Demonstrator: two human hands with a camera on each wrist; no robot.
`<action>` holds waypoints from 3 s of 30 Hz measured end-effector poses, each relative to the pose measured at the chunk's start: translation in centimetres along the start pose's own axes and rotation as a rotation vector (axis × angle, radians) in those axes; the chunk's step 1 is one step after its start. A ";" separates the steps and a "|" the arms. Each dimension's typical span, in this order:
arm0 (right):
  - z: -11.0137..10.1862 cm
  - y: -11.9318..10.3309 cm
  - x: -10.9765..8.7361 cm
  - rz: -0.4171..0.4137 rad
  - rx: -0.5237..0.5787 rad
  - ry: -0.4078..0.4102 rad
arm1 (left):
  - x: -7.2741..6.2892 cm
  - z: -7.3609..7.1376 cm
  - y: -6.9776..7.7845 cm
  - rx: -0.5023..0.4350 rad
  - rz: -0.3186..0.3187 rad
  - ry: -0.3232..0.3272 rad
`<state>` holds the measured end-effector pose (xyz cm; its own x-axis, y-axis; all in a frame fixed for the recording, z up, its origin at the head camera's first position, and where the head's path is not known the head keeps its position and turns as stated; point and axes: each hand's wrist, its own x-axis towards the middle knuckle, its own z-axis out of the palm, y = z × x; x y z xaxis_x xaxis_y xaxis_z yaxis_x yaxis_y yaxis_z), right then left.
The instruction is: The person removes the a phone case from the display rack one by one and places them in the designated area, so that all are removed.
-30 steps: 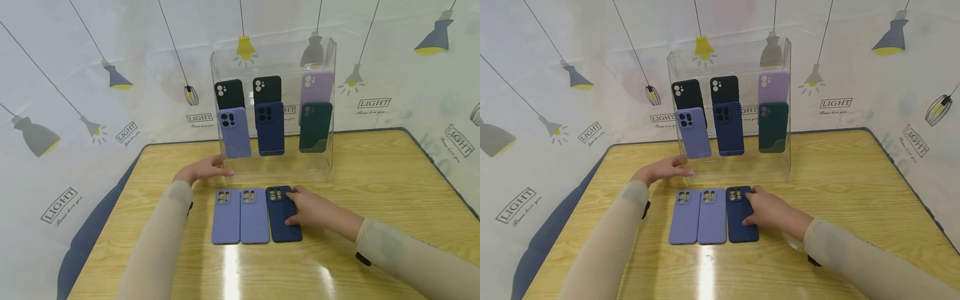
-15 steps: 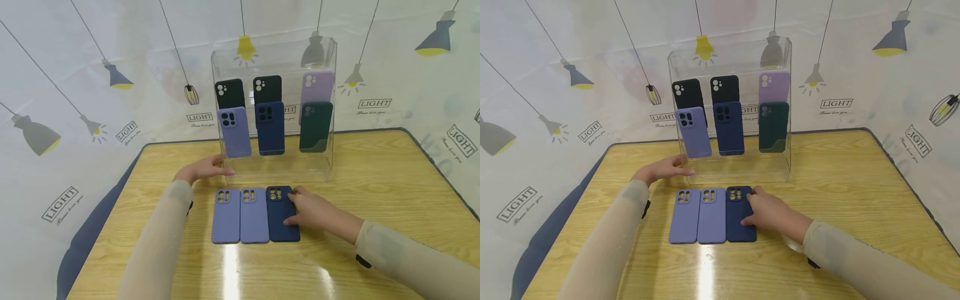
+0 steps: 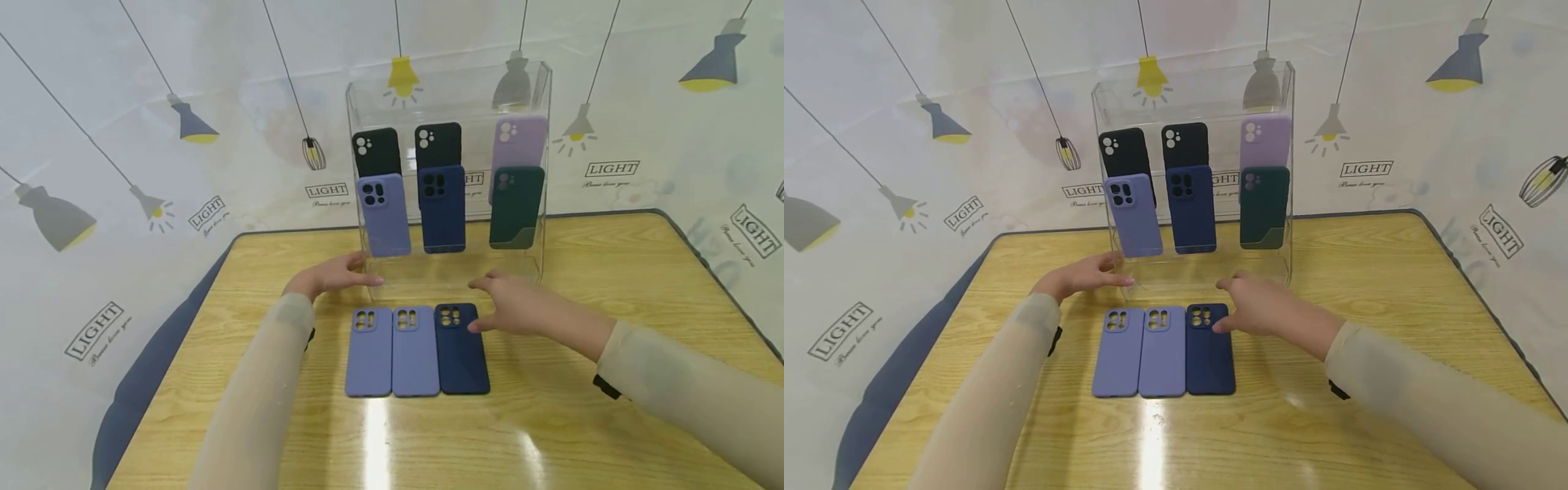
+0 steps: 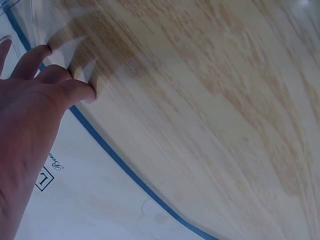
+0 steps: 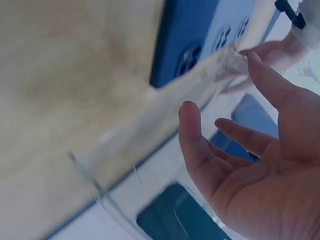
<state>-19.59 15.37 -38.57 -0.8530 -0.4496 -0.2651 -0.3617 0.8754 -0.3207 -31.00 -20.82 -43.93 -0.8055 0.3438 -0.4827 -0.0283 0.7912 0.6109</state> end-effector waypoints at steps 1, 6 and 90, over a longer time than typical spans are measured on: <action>-0.7 0.1 0.0 -0.008 -0.004 0.017 | 0.0 0.0 0.0 0.001 0.001 -0.001; -4.2 1.0 -0.2 -0.047 0.019 0.126 | 0.0 0.0 0.0 0.002 0.001 -0.002; -10.0 5.2 0.5 -0.350 -0.064 0.805 | 0.3 0.4 -0.5 -0.030 0.016 -0.003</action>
<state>-25.66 21.44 -31.32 -0.6866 -0.4536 0.5682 -0.6521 0.7297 -0.2054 -31.00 -20.87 -44.62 -0.8041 0.3581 -0.4745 -0.0328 0.7702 0.6370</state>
